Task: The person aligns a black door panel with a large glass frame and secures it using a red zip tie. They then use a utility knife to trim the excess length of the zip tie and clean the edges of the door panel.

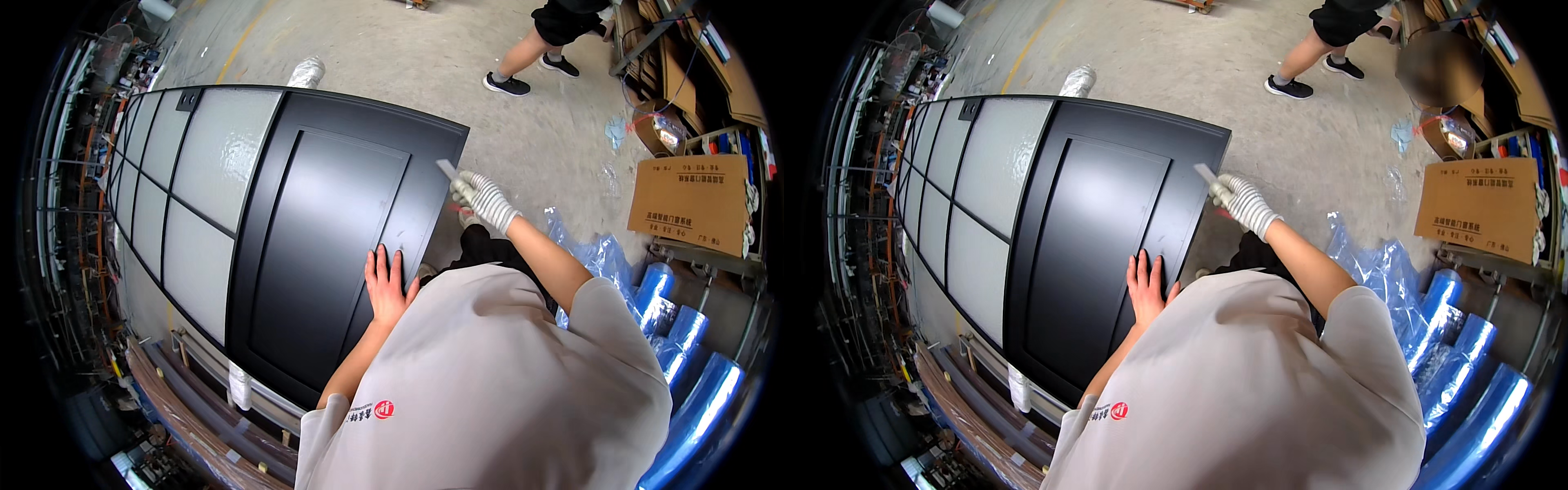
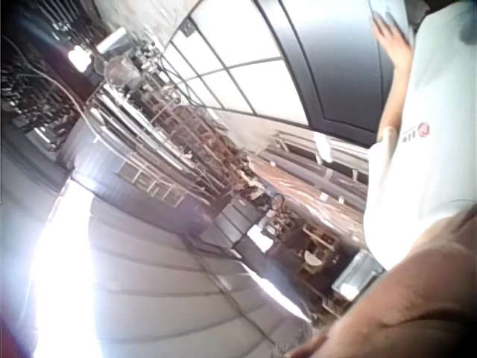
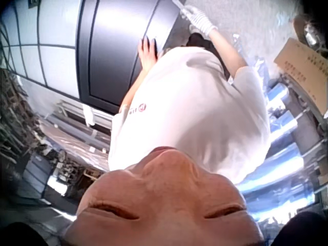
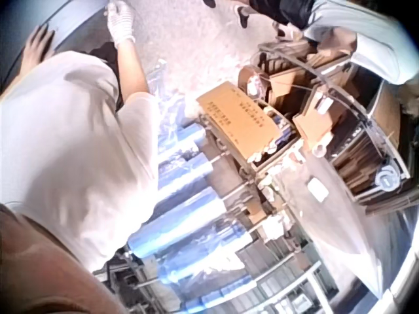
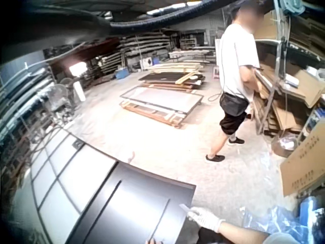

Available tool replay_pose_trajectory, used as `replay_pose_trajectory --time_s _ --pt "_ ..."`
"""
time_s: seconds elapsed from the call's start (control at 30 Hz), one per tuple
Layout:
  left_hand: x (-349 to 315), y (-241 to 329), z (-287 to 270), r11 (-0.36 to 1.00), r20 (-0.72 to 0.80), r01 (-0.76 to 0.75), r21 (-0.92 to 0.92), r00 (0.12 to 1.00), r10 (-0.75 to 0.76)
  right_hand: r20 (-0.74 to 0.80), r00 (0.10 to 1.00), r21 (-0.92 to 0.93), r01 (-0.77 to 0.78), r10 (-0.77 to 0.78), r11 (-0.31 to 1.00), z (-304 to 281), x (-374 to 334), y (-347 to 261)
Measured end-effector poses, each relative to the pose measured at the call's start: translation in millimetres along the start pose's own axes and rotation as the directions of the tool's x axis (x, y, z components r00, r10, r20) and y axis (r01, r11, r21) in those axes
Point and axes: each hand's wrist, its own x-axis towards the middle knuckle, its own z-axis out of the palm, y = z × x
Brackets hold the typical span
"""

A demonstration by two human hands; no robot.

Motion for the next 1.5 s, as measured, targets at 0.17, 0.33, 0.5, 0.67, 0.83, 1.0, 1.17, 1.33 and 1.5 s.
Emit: replay_pose_trajectory --time_s 0.17,0.33,0.5,0.67,0.83,1.0,1.17,1.33,1.5 --pt "-1 -2 6 0.999 -0.008 -0.020 0.028 1.000 0.020 -0.402 0.914 0.408 0.236 -0.058 0.882 -36 52 13" --pt "1 3 3 0.999 0.003 -0.004 0.041 1.000 0.003 -0.423 0.877 0.004 0.255 -0.229 0.967 -61 82 6" --pt "1 5 3 0.998 0.015 0.025 0.057 1.000 -0.026 -0.397 0.888 -0.313 0.107 -0.232 0.944 -56 81 -4" --pt "2 8 0 0.997 0.017 0.037 0.062 0.999 -0.038 -0.370 0.845 -0.599 0.101 -0.386 0.795 -61 69 -17" --pt "3 7 1 0.997 0.018 0.028 0.070 0.999 -0.029 -0.317 0.806 -0.756 0.102 -0.499 0.646 -61 59 -25" --pt "3 7 1 0.998 0.031 0.034 0.059 0.999 -0.036 -0.304 0.818 -0.667 0.183 -0.488 0.722 -54 47 -15" --pt "5 8 0 0.998 0.038 0.031 0.060 0.999 -0.033 -0.477 0.794 -0.366 0.209 -0.376 0.907 -57 75 28" --pt "4 8 1 0.998 0.036 0.047 0.046 0.998 -0.048 -0.324 0.767 -0.681 0.217 -0.554 0.699 -62 64 -15" --pt "4 8 1 0.998 0.038 0.038 0.047 0.998 -0.040 -0.243 0.756 -0.782 0.218 -0.608 0.584 -69 65 -18"
